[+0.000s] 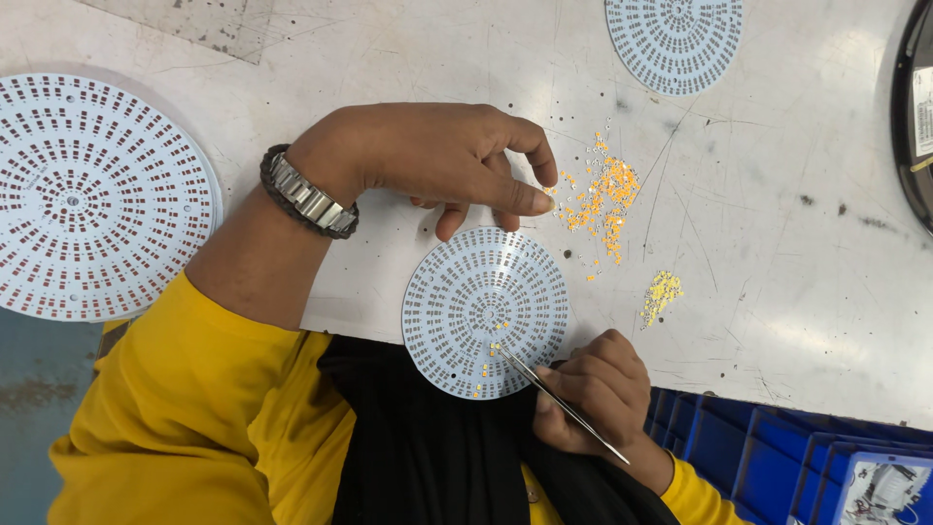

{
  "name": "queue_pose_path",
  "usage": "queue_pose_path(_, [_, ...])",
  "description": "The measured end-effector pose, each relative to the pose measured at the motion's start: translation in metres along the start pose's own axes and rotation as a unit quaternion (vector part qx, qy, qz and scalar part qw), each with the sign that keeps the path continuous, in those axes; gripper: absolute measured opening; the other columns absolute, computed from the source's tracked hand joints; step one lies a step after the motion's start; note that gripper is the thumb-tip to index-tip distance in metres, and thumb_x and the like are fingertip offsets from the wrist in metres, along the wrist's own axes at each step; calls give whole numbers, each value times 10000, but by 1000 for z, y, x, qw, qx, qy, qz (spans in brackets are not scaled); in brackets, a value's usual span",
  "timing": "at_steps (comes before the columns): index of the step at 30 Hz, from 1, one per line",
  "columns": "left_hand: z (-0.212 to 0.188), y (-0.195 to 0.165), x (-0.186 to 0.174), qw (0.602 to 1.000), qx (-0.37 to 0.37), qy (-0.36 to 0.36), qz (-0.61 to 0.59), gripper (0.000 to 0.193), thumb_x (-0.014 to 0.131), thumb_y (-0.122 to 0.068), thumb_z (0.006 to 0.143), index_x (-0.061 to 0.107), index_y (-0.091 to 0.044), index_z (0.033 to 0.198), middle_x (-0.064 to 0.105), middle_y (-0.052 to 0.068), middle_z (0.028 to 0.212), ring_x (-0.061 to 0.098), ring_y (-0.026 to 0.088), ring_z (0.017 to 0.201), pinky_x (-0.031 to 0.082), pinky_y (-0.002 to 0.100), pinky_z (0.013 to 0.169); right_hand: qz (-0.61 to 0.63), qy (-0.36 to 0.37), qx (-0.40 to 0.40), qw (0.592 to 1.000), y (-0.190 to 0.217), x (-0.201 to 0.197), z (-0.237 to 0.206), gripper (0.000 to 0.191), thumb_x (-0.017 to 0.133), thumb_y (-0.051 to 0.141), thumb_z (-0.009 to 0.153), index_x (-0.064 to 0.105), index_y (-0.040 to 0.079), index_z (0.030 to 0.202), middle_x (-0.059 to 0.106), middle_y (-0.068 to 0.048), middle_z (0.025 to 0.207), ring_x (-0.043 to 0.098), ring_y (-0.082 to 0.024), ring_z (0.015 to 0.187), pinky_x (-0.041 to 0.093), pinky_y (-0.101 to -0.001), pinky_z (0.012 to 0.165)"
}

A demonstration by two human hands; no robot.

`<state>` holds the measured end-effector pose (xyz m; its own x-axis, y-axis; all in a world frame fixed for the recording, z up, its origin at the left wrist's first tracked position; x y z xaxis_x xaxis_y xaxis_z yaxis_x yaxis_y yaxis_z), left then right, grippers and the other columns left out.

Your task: The person uses tweezers to pick up small yellow electronic components from a pile on the table and places them into designated spots on a circular LED panel. The person repeats this action continuously, filling multiple spots on the panel.

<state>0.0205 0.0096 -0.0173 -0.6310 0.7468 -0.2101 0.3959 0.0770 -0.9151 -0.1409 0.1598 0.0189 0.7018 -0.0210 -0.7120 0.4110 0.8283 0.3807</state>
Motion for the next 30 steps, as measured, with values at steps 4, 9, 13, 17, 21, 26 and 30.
queue_pose_path(4, [0, 0, -1, 1000, -1, -4, 4, 560, 644, -476, 803, 613, -124, 1237, 816, 74, 900, 651, 136, 400, 359, 241, 304, -1, 17, 21, 1000, -3, 5, 1, 118, 721, 126, 688, 688, 61, 781, 564, -16, 608, 492, -173, 539, 358, -324, 546])
queue_pose_path(9, [0, -1, 0, 1000, 3, -5, 3, 557, 646, -470, 805, 615, -116, 1234, 816, 80, 892, 649, 135, 392, 354, 236, 296, -3, 19, 25, 1000, -4, 6, 0, 115, 716, 131, 677, 681, 71, 769, 558, -15, 603, 501, -162, 545, 355, -319, 555])
queue_pose_path(13, [0, -1, 1, 1000, 2, -6, 4, 551, 647, -463, 808, 617, -112, 1232, 815, 86, 884, 642, 139, 385, 351, 238, 295, 3, 19, 32, 999, -4, 6, 0, 112, 720, 134, 684, 681, 71, 769, 568, -12, 598, 501, -155, 541, 355, -315, 551])
queue_pose_path(17, [0, -1, -1, 1000, -3, -7, 5, 548, 647, -462, 806, 616, -117, 1231, 816, 83, 885, 637, 137, 382, 349, 237, 296, 5, 14, 35, 999, -5, 6, 1, 112, 713, 137, 688, 671, 63, 760, 569, -19, 598, 503, -158, 539, 354, -317, 550])
queue_pose_path(21, [0, -1, -1, 1000, -4, -8, 6, 548, 647, -464, 804, 619, -122, 1232, 816, 78, 886, 638, 136, 383, 351, 238, 299, 8, 13, 38, 999, -5, 5, 2, 97, 711, 129, 715, 658, 61, 759, 588, -22, 610, 514, -159, 546, 361, -317, 556])
queue_pose_path(26, [0, -1, -1, 1000, -1, -8, 8, 548, 644, -470, 805, 620, -132, 1236, 818, 67, 889, 634, 130, 389, 362, 234, 307, 6, 17, 47, 999, -6, 4, 2, 106, 718, 139, 736, 669, 55, 776, 591, -28, 620, 521, -167, 555, 373, -315, 560])
queue_pose_path(30, [-1, 0, -1, 1000, -3, -5, 1, 569, 648, -462, 797, 623, -128, 1257, 817, 77, 883, 631, 137, 384, 354, 242, 304, -1, 17, 50, 999, -5, 6, 2, 102, 726, 143, 747, 667, 65, 780, 592, -22, 629, 527, -168, 567, 382, -316, 570])
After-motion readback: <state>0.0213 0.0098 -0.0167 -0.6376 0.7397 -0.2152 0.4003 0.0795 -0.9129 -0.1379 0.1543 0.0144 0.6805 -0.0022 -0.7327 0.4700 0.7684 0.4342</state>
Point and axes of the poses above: each hand's wrist, its own z-axis towards the middle knuckle, its own x-axis out of the palm, y = z × x, the point moved 9 cm from there along z, towards the middle knuckle
